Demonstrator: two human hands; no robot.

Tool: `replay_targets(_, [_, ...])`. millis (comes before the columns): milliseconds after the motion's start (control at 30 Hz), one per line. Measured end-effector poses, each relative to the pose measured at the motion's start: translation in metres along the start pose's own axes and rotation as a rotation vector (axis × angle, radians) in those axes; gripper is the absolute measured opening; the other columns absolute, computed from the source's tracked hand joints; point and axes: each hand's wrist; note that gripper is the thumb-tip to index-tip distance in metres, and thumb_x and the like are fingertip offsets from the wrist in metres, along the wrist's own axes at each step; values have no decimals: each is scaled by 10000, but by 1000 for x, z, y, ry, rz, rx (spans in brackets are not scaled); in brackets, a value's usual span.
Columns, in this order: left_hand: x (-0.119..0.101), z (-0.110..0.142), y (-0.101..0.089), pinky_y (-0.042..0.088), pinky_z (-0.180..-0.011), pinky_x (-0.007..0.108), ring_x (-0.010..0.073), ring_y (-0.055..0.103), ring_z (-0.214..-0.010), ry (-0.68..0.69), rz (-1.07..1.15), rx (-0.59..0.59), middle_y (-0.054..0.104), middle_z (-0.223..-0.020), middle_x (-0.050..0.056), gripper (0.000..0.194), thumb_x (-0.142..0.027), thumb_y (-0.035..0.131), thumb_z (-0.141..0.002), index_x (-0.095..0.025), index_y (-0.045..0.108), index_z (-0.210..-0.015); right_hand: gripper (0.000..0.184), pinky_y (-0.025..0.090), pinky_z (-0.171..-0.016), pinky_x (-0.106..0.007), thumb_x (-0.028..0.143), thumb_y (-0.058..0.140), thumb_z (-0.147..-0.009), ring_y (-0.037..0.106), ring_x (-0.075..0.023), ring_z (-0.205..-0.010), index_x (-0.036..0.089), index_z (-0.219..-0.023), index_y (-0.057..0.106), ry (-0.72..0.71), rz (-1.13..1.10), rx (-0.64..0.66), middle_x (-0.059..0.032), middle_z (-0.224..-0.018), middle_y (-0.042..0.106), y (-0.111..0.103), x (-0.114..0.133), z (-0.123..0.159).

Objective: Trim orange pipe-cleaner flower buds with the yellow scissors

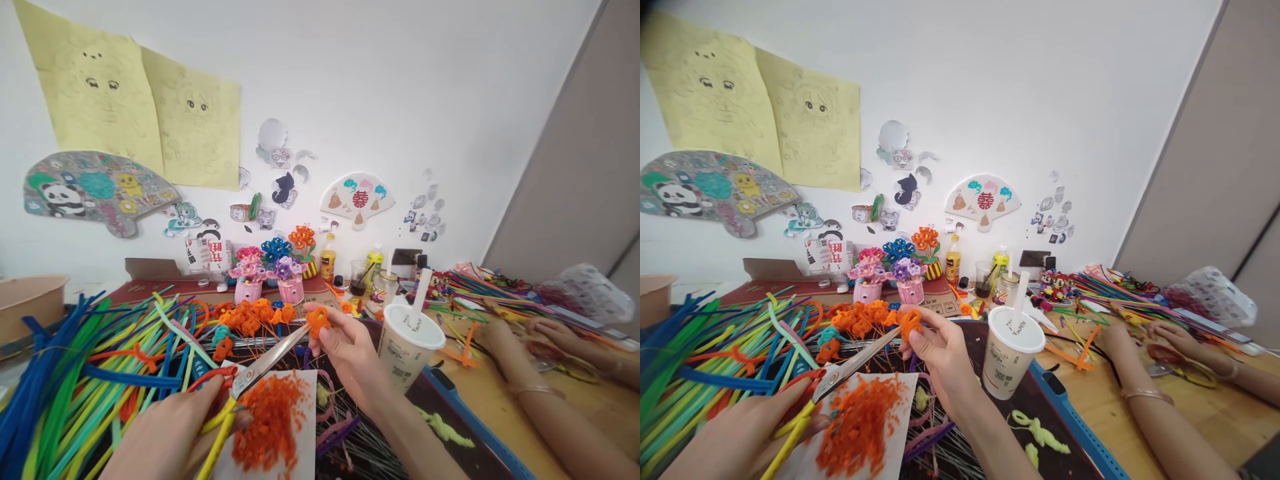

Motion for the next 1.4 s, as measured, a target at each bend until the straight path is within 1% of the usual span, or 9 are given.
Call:
replay_targets(167, [-6,1,-10,527,-727,340,271,721,-855,-3,-60,171,770,-944,98,442,-392,298,-838,-235,693,-959,338,421,-615,-246,281,810,-688,538,-121,-657,195,-1006,733,-13,11,22,-18,-760,639,-2,-2,-1])
replay_targets(500, [-6,0,-11,516,-745,368,284,721,-790,-38,-18,192,769,-829,115,453,-373,296,-837,-222,720,-890,363,427,-629,-259,287,802,-697,547,-129,-667,187,-1035,716,-2,67,14,-21,-766,651,-1,0,0])
replay_targets(633, [-3,0,-15,516,-701,324,280,725,-829,-20,66,117,780,-911,94,412,-446,376,-807,-244,714,-930,361,430,-618,-254,301,809,-690,548,-121,-634,167,-1009,706,0,88,-28,-13,-721,649,-3,0,-2])
replay_targets(767, [3,-2,-14,493,-608,254,220,712,-710,-1,78,4,757,-772,29,298,-438,417,-803,-268,660,-773,331,436,-567,-239,325,827,-663,562,-112,-591,141,-904,693,16,85,-93,1,-680,630,-5,-2,-6])
replay_targets(833, [7,-3,-11,517,-656,283,247,712,-802,-9,26,-66,753,-877,60,294,-450,453,-771,-254,650,-868,319,434,-528,-228,345,836,-645,569,-105,-557,140,-826,671,37,84,-131,11,-666,620,-5,-2,-7])
replay_targets(933, [11,-5,-8,529,-773,364,309,683,-986,-26,-58,-141,712,-1099,139,430,-492,449,-760,-201,625,-1024,322,412,-470,-204,389,814,-666,564,-90,-502,140,-771,639,78,107,-123,13,-638,622,-5,-1,-7])
replay_targets(1033, [12,-5,-6,531,-764,363,306,699,-967,-53,-114,-117,719,-1126,138,495,-501,359,-820,-190,598,-1121,337,383,-424,-183,431,775,-703,549,-78,-456,134,-753,625,107,146,-74,-3,-620,639,-5,0,-6])
replay_targets(1167, [11,-3,-4,527,-752,336,294,716,-928,-48,-148,-57,748,-1076,135,524,-470,361,-832,-173,578,-1205,331,370,-398,-172,439,755,-723,545,-75,-440,135,-758,631,118,168,-46,0,-609,639,-5,-1,-4])
replay_targets(1400, [3,-2,-10,517,-743,359,294,716,-879,-21,-54,39,767,-976,110,438,-472,377,-830,-213,658,-1044,290,365,-408,-174,406,749,-745,506,-68,-426,135,-745,648,111,154,26,30,-521,579,-5,0,-3])
Point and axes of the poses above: each hand's wrist, its own z-axis away from the middle knuckle, its own y-axis out of the palm, x = y × z
